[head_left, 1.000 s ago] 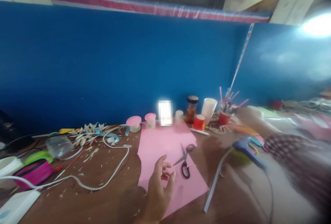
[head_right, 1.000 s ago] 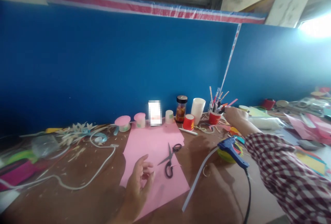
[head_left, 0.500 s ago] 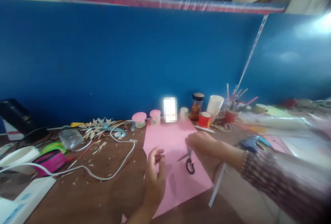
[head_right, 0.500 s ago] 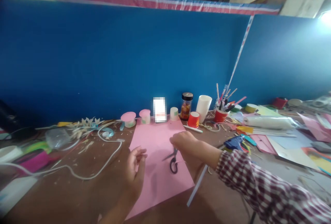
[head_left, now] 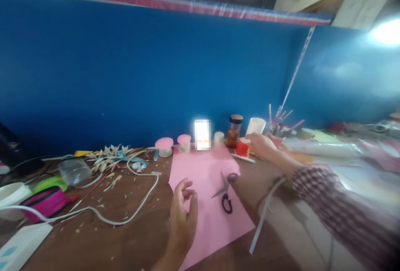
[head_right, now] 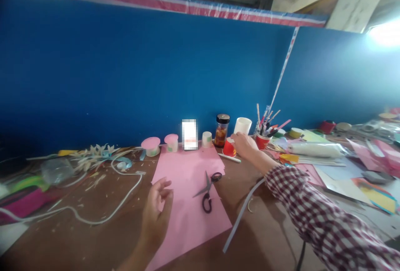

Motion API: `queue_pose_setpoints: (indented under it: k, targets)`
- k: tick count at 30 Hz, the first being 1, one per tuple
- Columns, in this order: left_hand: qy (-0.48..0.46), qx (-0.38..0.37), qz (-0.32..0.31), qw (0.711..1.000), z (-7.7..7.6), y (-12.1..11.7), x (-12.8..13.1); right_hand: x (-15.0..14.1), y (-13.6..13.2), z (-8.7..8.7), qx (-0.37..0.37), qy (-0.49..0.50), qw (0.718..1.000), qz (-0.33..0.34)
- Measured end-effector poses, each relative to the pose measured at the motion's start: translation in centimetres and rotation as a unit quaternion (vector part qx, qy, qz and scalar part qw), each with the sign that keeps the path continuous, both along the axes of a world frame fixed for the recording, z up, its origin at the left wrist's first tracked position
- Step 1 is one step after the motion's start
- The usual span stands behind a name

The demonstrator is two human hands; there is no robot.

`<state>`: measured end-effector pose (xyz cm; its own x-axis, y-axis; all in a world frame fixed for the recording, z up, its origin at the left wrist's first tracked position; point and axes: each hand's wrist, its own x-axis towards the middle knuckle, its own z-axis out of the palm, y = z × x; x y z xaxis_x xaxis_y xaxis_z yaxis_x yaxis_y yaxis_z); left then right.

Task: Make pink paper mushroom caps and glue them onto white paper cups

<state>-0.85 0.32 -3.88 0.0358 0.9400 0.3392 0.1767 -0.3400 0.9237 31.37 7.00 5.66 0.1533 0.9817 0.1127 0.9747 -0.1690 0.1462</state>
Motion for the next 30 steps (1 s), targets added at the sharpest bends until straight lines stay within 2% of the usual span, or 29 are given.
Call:
queue_pose_setpoints:
  k: [5, 10, 14, 19, 21, 24, 27, 29, 30]
  targets:
    - [0.037, -0.003, -0.030, 0.999, -0.4, -0.2, 0.3, 0.4, 1.7, -1.3, 0.025, 0.014, 0.999, -0.021]
    - [0.044, -0.002, -0.018, 0.999, -0.3, -0.2, 0.3, -0.2, 2.5, -2.2, 0.025, 0.023, 0.999, -0.032]
    - [0.037, -0.005, -0.016, 0.999, -0.1, -0.2, 0.4, 0.3, 2.1, -1.5, 0.041, 0.043, 0.998, -0.020]
    - [0.033, -0.001, -0.012, 0.999, 0.0, -0.1, 0.3, 0.2, 0.8, 0.5, 0.107, 0.095, 0.990, 0.000]
    - [0.037, 0.016, -0.015, 0.999, -0.1, -0.2, 0.3, -1.1, -0.2, 1.2, 0.126, 0.120, 0.984, 0.035]
    - [0.068, 0.074, -0.025, 0.995, -0.2, -0.7, 0.2, -5.2, -3.0, 1.5, 0.124, 0.157, 0.971, 0.129]
    - [0.125, 0.147, -0.040, 0.980, -0.2, -1.4, 0.0, -10.6, -7.0, 0.7, 0.099, 0.180, 0.955, 0.215]
    - [0.152, 0.178, -0.057, 0.970, -0.2, -1.7, 0.0, -13.9, -9.5, 0.0, 0.075, 0.202, 0.934, 0.286]
    - [0.157, 0.189, -0.066, 0.967, -0.2, -1.7, 0.0, -15.1, -10.5, -0.3, 0.072, 0.207, 0.931, 0.291]
